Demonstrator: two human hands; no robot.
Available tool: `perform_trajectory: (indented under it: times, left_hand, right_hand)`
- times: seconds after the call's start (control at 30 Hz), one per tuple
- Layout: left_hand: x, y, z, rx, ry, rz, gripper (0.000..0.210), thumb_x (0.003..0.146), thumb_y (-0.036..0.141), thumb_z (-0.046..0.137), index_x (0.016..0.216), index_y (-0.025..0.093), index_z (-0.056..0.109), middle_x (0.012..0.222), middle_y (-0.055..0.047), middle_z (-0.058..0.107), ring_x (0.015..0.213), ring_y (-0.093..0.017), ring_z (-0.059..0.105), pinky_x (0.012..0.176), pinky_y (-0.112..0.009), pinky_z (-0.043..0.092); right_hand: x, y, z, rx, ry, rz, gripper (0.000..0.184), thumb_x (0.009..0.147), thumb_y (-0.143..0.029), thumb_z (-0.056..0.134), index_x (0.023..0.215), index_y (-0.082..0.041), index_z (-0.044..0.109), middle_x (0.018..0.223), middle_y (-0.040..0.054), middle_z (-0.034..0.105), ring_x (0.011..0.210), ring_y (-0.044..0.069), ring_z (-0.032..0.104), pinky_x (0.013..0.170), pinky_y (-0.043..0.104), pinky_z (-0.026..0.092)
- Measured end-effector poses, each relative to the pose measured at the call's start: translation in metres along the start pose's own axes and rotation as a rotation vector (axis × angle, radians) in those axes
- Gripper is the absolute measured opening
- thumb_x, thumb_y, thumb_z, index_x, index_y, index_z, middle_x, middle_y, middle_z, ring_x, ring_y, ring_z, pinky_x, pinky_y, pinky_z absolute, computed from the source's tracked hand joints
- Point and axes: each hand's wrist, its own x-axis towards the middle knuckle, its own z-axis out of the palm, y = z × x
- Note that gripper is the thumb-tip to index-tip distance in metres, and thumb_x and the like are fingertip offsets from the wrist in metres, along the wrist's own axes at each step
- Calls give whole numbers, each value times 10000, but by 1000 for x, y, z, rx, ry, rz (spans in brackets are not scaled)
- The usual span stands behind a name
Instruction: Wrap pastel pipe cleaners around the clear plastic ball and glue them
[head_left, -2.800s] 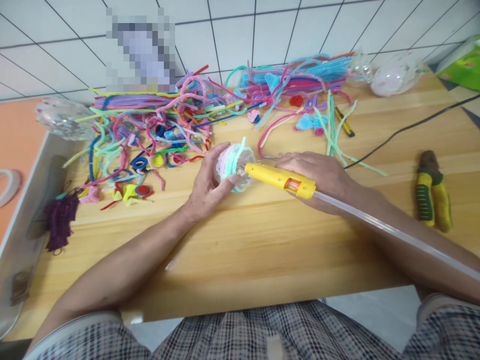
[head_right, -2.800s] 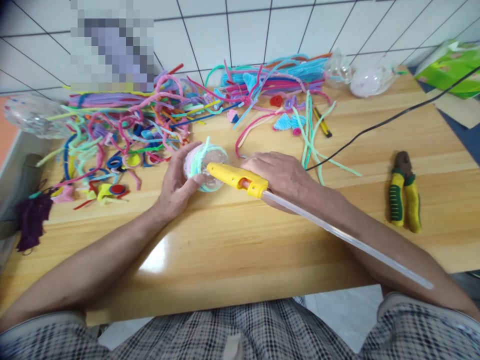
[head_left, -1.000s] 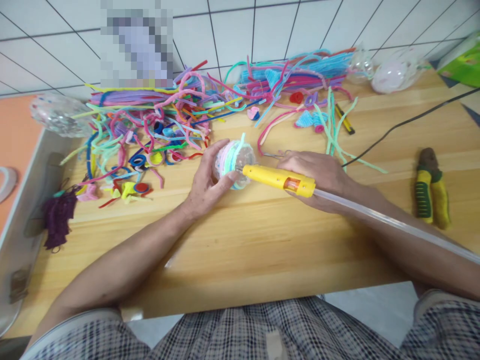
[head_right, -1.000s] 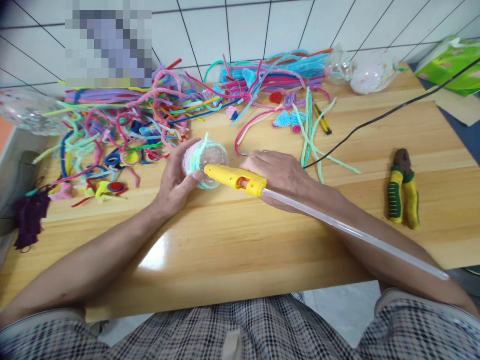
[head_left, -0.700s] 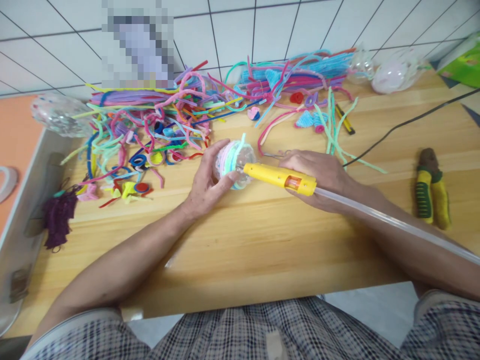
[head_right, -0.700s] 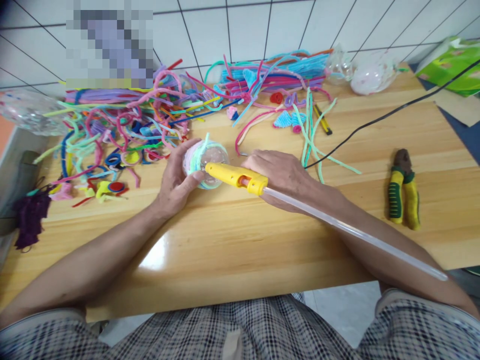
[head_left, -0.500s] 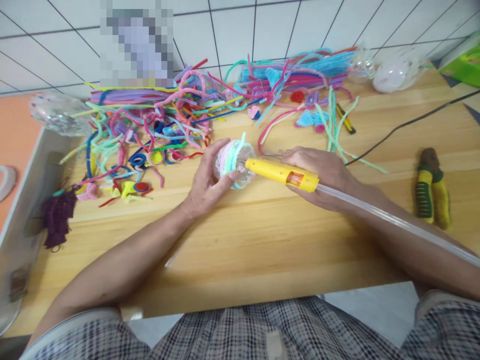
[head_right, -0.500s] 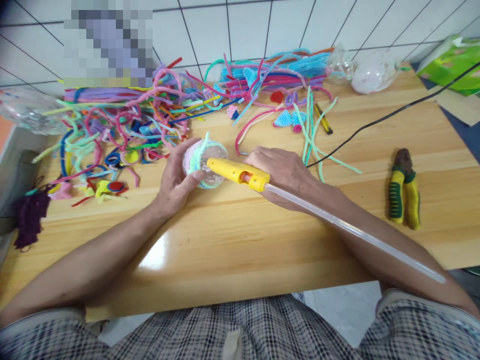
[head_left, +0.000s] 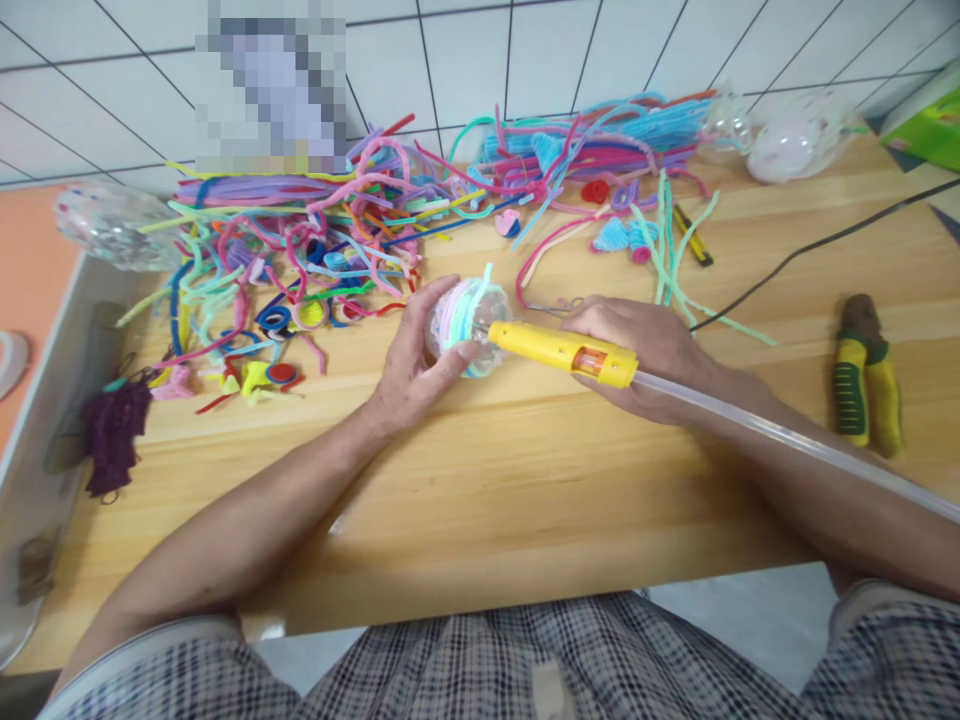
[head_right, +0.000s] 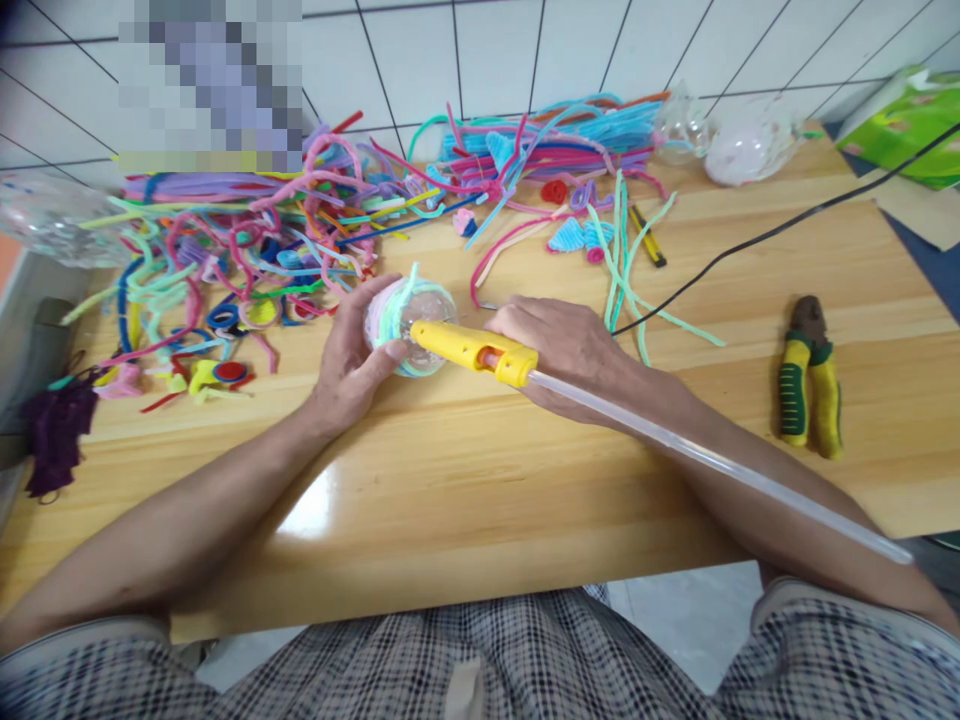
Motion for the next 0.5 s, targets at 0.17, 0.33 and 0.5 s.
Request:
perform_trajectory:
  times: [0.17, 0.33, 0.5]
  left_hand:
    - [0, 0, 0, 4, -4, 2, 776, 1064, 716, 689, 1699, 357, 427, 1656, -125, 564, 1518, -392, 606, 1313, -633, 520]
    - [0, -1, 1, 4, 9, 4, 779, 1063, 723, 685, 1696, 344, 435, 1640, -130, 578, 1494, -389, 624, 1305, -614, 530]
    - [0, -1, 1, 6, 9, 18, 779, 1066, 709, 690, 1701, 332, 440, 1636, -132, 583, 1489, -387, 631, 1296, -613, 536]
  right_hand:
    - [0, 1, 1, -12, 2, -12, 274, 1112, -469, 493, 1093, -282, 691, 986, 71, 789, 976, 284, 784, 834, 407, 596]
    - [4, -4, -7, -11, 53, -99, 334, 1147, -488, 453, 1084, -248, 677, 951, 74, 784, 891, 267, 775, 730, 378, 553]
    - [5, -4, -7, 24, 65, -99, 330, 1153, -505, 469, 1070, -254, 667, 952, 75, 785, 889, 263, 773, 726, 381, 551]
